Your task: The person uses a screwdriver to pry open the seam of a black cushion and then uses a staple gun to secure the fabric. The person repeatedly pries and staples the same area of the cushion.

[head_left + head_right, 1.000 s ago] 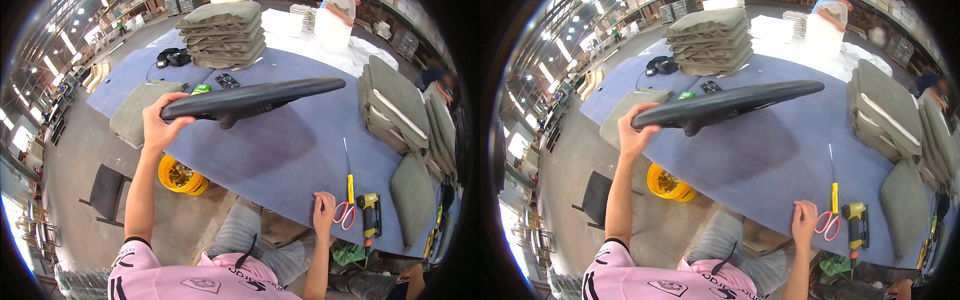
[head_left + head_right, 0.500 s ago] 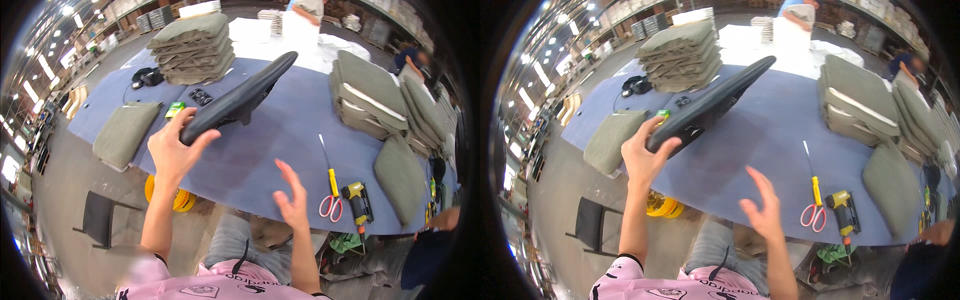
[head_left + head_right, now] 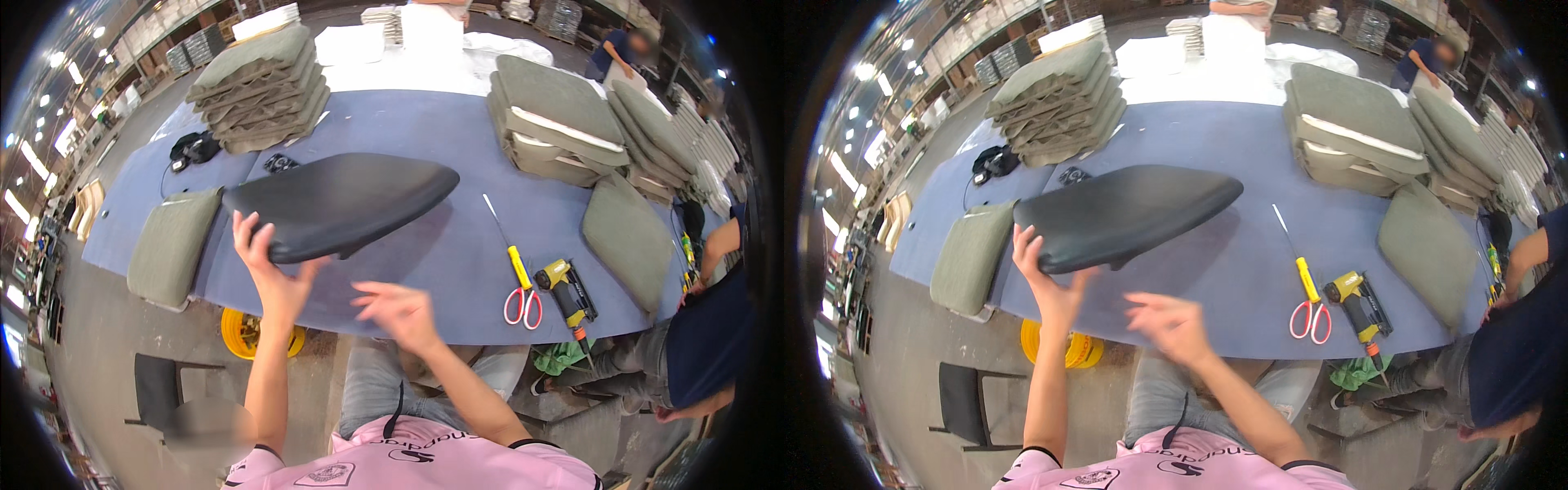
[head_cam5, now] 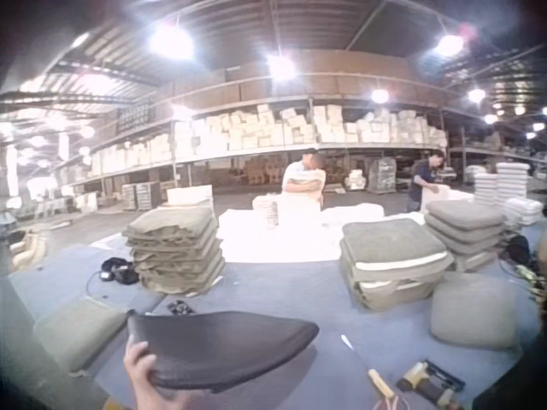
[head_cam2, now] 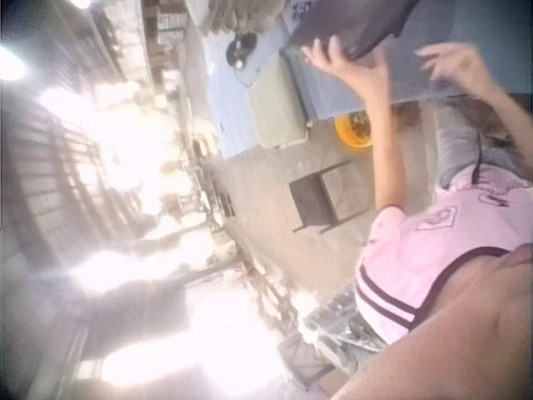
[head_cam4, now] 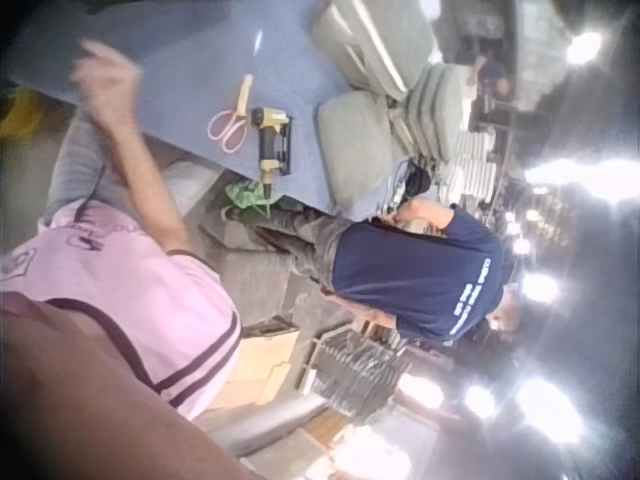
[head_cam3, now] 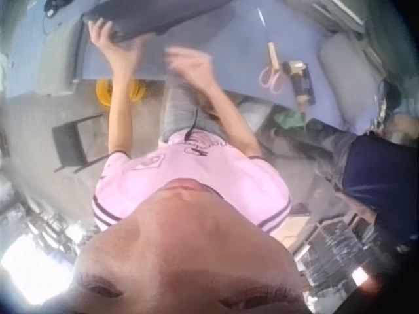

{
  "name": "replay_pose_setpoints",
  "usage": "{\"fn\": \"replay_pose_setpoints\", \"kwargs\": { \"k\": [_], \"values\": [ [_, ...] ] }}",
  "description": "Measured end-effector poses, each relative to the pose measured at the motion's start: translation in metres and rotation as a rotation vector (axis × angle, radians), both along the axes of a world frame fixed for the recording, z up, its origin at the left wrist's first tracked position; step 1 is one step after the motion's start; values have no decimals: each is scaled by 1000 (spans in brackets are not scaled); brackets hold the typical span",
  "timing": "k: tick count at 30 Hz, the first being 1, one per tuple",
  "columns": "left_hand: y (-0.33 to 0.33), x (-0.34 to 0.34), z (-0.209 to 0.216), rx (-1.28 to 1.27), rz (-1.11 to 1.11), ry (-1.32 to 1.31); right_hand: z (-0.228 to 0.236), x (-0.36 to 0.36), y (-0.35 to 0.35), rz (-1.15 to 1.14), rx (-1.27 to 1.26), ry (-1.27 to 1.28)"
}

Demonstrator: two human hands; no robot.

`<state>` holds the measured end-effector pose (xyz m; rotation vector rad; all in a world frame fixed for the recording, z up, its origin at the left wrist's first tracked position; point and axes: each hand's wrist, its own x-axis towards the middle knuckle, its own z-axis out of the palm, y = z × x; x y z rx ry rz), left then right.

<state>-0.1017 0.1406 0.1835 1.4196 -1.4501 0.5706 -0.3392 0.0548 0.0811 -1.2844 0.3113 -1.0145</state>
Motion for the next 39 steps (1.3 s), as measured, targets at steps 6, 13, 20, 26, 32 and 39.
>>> {"fn": "replay_pose_setpoints", "kwargs": {
  "k": [6, 13, 20, 26, 32, 39],
  "values": [
    [2, 106, -28, 21, -66, 299, -13, 37, -182, -271, 746, -335],
    [-35, 105, 1, -199, -264, 718, 87, 29, -224, -332, 325, -239],
    [-97, 101, 12, -45, -411, 737, 122, -81, -177, -879, -217, 301],
    [-123, 100, 9, -121, -384, 775, 140, -113, -178, -1044, -1026, 850],
    [-96, 104, 27, 73, -82, 439, 146, -99, -203, -1008, -1193, 720],
    [-69, 118, 52, 187, -151, 125, 151, -98, -204, -941, -1171, 743]
  ]
}}
